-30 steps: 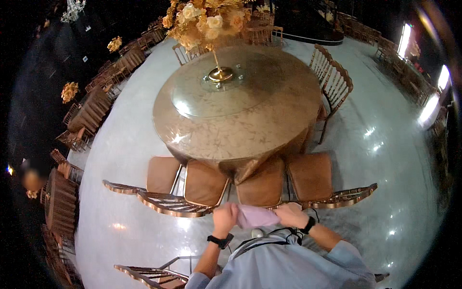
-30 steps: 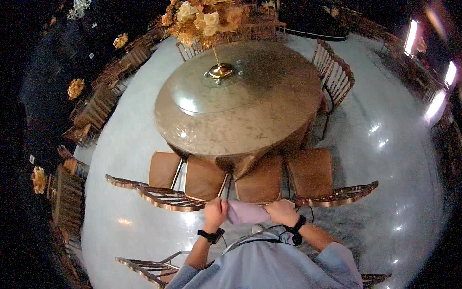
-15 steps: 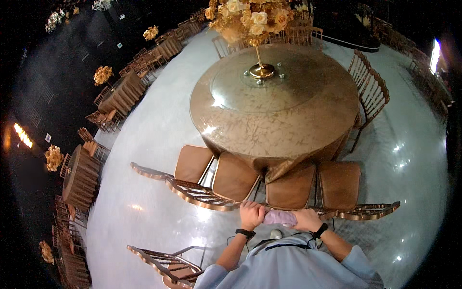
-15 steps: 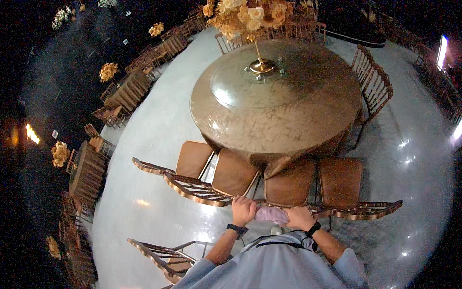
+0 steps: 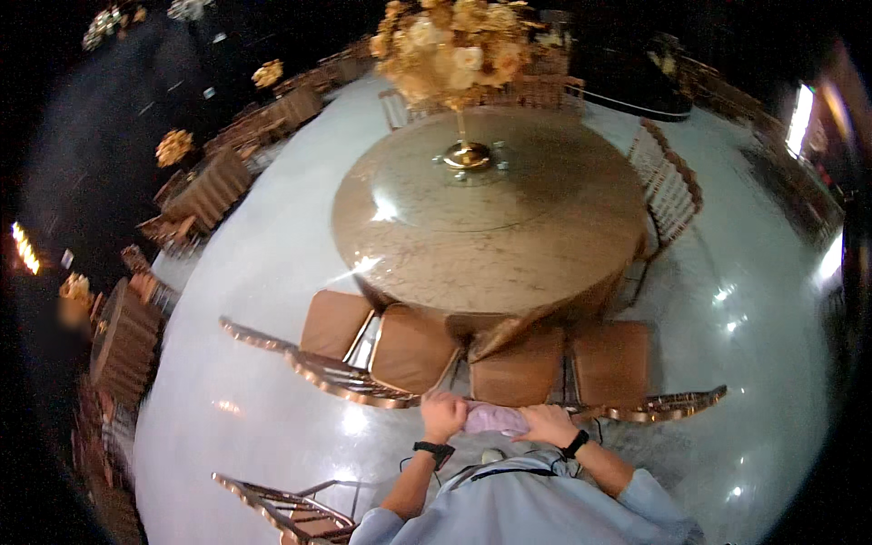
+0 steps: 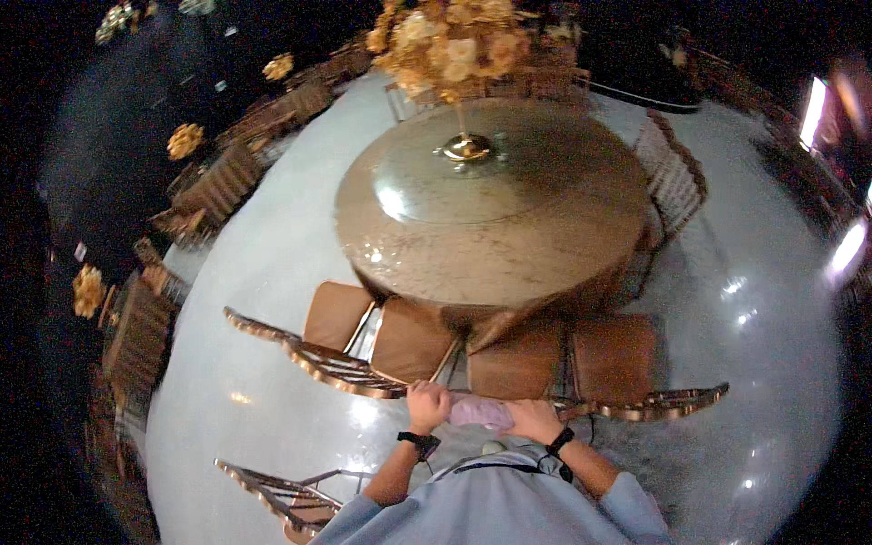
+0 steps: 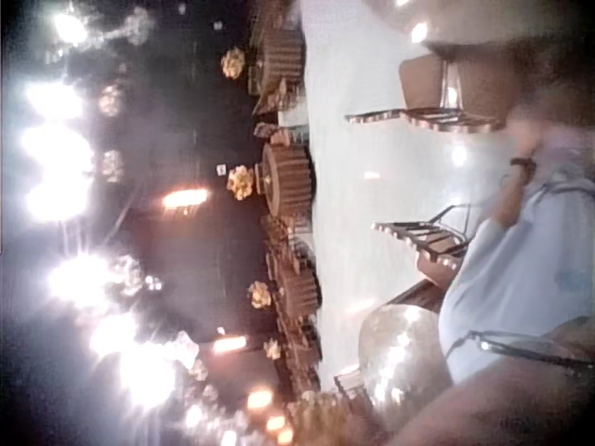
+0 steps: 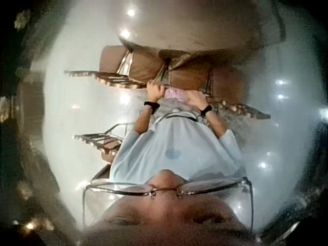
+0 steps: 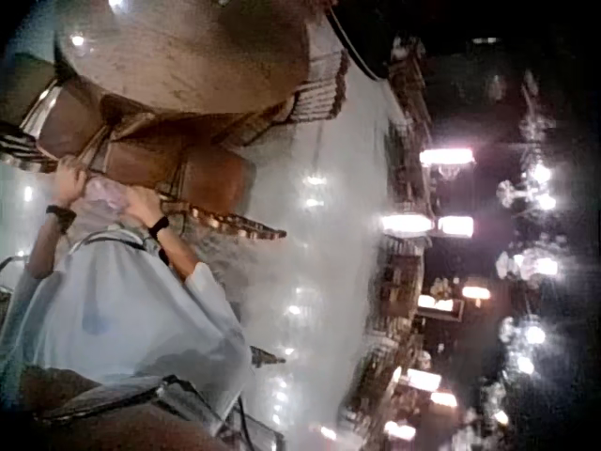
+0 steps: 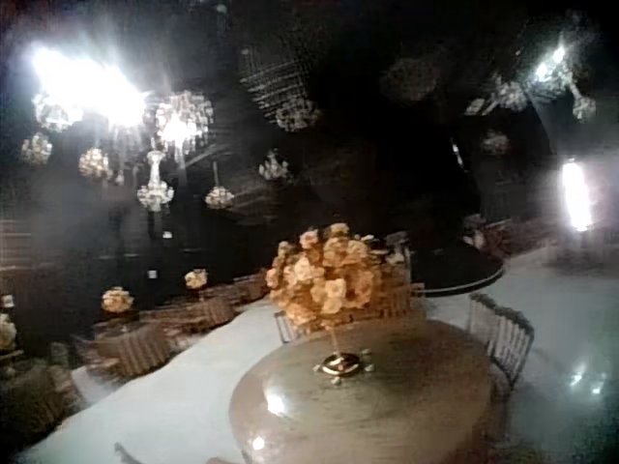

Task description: The person wipes the surface of a large round table and a chair using a cloth.

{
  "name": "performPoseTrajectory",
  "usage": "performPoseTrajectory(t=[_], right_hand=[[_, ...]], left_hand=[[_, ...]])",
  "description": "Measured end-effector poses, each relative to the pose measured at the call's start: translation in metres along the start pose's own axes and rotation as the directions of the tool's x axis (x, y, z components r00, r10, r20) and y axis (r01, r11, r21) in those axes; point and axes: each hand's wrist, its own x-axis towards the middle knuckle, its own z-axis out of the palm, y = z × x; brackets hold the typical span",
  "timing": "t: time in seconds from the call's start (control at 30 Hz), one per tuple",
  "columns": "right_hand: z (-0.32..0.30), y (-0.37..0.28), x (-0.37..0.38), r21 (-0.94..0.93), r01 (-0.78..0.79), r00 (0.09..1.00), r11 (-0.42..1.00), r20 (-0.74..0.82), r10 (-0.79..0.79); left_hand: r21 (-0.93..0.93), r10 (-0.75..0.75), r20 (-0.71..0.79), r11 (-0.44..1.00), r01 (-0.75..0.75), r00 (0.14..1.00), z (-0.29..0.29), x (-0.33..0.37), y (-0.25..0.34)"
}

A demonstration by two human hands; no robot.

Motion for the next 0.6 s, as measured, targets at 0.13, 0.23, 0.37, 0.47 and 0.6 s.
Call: performPoseTrajectory(t=[0.13,0.23,0.37,0.47,0.6], right_hand=[[-0.009,0.004,-0.008,0.144,0.050,0.999,0.988,-0.006,-0.050],[-0.037,-0.003,-0.017,0.182,0.047,0.998,0.982,0.026,-0.053],[-0.009,0.018,-0.029,0.070,0.083,0.995,0.994,0.047,-0.087],[-0.004,-0.003,-0.041,-0.216,0.131,0.957,0.968,-0.228,-0.181],[0.004,-0.008,-0.014,-0.103,-0.100,0.980,0.990,-0.180,0.080]], left_hand=[[-0.106,-0.076,-0.039,0.992,0.072,0.996,-0.010,0.011,0.019],[-0.213,-0.051,0.031,0.975,0.056,0.998,-0.017,0.012,0.037],[0.003,0.211,0.134,0.977,-0.214,0.968,0.004,0.005,0.053],[0.066,0.141,0.171,0.986,-0.154,0.975,0.012,0.001,0.045],[0.078,0.063,0.303,0.993,-0.090,0.951,0.007,0.014,0.052]])
